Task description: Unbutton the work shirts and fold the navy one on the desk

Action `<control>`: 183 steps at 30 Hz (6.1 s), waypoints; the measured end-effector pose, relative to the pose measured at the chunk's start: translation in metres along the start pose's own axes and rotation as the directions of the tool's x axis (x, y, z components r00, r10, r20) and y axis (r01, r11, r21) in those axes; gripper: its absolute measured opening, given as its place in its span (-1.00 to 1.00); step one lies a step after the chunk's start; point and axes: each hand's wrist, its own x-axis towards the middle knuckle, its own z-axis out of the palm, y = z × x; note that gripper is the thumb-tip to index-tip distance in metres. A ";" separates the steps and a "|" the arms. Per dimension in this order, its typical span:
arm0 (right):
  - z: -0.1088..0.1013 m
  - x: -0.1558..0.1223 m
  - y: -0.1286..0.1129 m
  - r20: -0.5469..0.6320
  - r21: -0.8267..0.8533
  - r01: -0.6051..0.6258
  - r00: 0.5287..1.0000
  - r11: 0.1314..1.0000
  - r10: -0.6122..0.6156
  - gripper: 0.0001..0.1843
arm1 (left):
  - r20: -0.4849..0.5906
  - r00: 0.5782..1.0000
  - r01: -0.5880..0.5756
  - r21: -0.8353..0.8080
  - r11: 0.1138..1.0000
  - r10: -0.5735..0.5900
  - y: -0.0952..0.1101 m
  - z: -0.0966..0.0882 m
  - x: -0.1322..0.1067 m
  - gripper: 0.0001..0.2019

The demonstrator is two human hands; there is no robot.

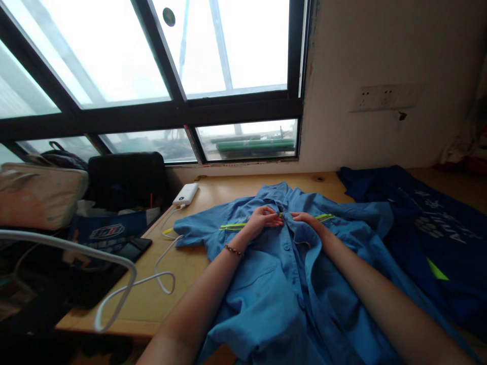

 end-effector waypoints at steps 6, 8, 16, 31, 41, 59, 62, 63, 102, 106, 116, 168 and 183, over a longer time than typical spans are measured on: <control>-0.009 0.014 0.017 -0.166 -0.117 0.118 0.977 0.986 -0.137 -0.66 | 0.053 0.997 0.050 -0.048 0.998 -0.048 -0.010 -0.004 0.001 -0.75; -0.007 0.017 0.021 -0.240 -0.278 0.160 0.943 0.947 -0.229 -0.63 | 0.061 0.997 0.049 -0.049 0.998 -0.046 -0.010 -0.004 0.001 -0.74; 0.014 0.010 0.022 -0.006 -0.923 0.263 0.719 0.280 -0.695 -0.72 | 0.024 0.999 -0.038 -0.004 0.999 0.038 -0.008 0.002 -0.001 -0.68; 0.024 0.009 0.026 0.190 -0.980 0.172 0.685 -0.097 -0.703 -0.71 | -0.299 0.949 -0.084 0.070 0.994 0.101 -0.013 0.018 0.003 -0.74; 0.022 0.009 0.027 0.214 -0.973 0.208 0.644 -0.101 -0.735 -0.67 | -0.344 0.937 -0.116 -0.133 0.984 0.064 -0.017 0.015 0.004 -0.65; 0.017 0.013 0.030 0.145 -0.979 0.203 0.675 -0.006 -0.723 -0.52 | -0.311 0.943 -0.126 -0.002 0.992 0.119 -0.011 0.022 -0.001 -0.59; 0.016 0.014 0.031 0.142 -0.981 0.192 0.685 -0.011 -0.715 -0.52 | -0.286 0.948 -0.139 0.015 0.990 0.138 -0.011 0.021 -0.001 -0.57; 0.016 0.014 0.032 0.139 -0.983 0.185 0.691 -0.012 -0.710 -0.52 | -0.277 0.950 -0.141 0.019 0.990 0.141 -0.012 0.021 -0.001 -0.57; 0.057 0.008 0.030 -0.317 -0.936 -0.186 0.813 0.298 -0.489 -0.75 | -0.162 0.936 -0.228 0.399 0.888 0.312 -0.006 -0.014 0.045 -0.63; 0.059 0.008 0.037 -0.349 -0.933 -0.229 0.760 0.277 -0.549 -0.76 | -0.111 0.958 -0.205 0.382 0.901 0.265 -0.005 -0.019 0.058 -0.61; 0.065 0.000 0.035 -0.232 -0.961 -0.275 0.823 -0.005 -0.518 -0.77 | -0.046 0.972 -0.185 0.465 0.866 0.232 -0.003 -0.014 0.041 -0.54; 0.054 -0.013 -0.004 -0.143 -0.619 0.155 0.942 0.770 -0.305 -0.80 | -0.178 0.972 -0.125 0.159 0.979 0.153 0.007 0.031 -0.058 -0.68; 0.060 -0.011 0.005 -0.235 -0.887 -0.016 0.876 0.461 -0.422 -0.84 | -0.212 0.959 0.198 0.015 0.980 -0.190 0.000 0.025 -0.061 -0.77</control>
